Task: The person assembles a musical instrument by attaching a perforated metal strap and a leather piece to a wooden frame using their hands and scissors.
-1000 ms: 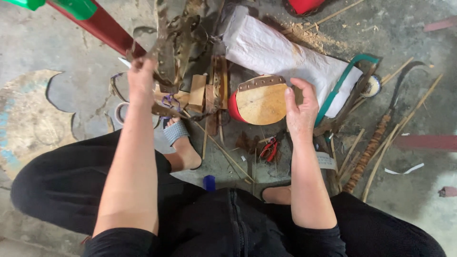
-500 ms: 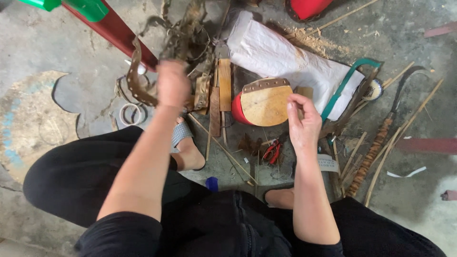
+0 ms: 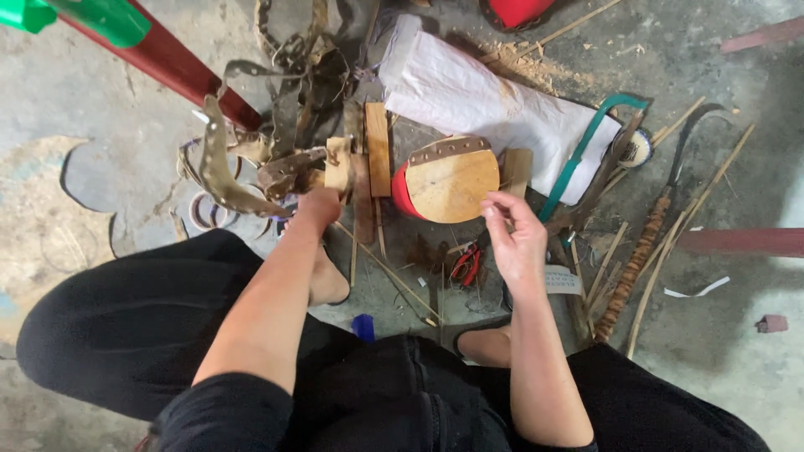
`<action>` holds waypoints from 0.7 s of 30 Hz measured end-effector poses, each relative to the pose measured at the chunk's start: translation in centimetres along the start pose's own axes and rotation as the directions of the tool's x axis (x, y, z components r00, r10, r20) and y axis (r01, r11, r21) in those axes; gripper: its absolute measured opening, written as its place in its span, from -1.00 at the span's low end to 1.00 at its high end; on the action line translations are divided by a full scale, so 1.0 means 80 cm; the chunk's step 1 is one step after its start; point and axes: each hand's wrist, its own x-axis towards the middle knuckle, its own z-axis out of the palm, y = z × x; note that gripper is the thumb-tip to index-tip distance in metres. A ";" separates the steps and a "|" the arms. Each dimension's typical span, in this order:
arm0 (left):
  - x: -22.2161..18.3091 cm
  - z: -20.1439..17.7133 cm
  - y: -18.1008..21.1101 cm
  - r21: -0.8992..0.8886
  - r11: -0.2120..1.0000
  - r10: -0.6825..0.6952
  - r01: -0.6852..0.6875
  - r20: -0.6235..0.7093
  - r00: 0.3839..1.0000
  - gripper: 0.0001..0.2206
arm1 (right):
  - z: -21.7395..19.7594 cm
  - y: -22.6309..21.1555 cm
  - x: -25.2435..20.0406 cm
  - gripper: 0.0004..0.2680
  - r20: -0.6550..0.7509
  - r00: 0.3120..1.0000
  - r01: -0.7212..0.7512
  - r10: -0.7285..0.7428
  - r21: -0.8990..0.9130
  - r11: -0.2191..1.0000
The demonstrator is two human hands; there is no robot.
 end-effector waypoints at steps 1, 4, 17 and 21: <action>0.007 -0.020 -0.005 -0.042 0.997 0.057 -0.058 -0.008 0.998 -0.63 | 0.004 -0.001 0.002 -0.85 0.026 1.000 0.000 0.000 0.006 1.000; -0.045 -0.137 -0.004 -0.255 0.961 0.088 -0.109 -0.094 0.992 -0.67 | 0.012 -0.004 0.005 -0.84 0.081 0.996 -0.040 0.039 0.011 0.999; -0.444 -0.540 0.065 -0.725 0.686 0.298 -0.060 0.205 0.932 -0.67 | 0.044 -0.024 0.019 -0.63 0.441 0.896 -0.319 0.051 0.560 0.764; -0.394 -0.445 0.047 -0.711 0.634 0.538 -0.306 0.121 0.834 -0.61 | 0.069 -0.037 0.002 -0.57 0.527 0.850 -0.377 0.014 0.589 0.715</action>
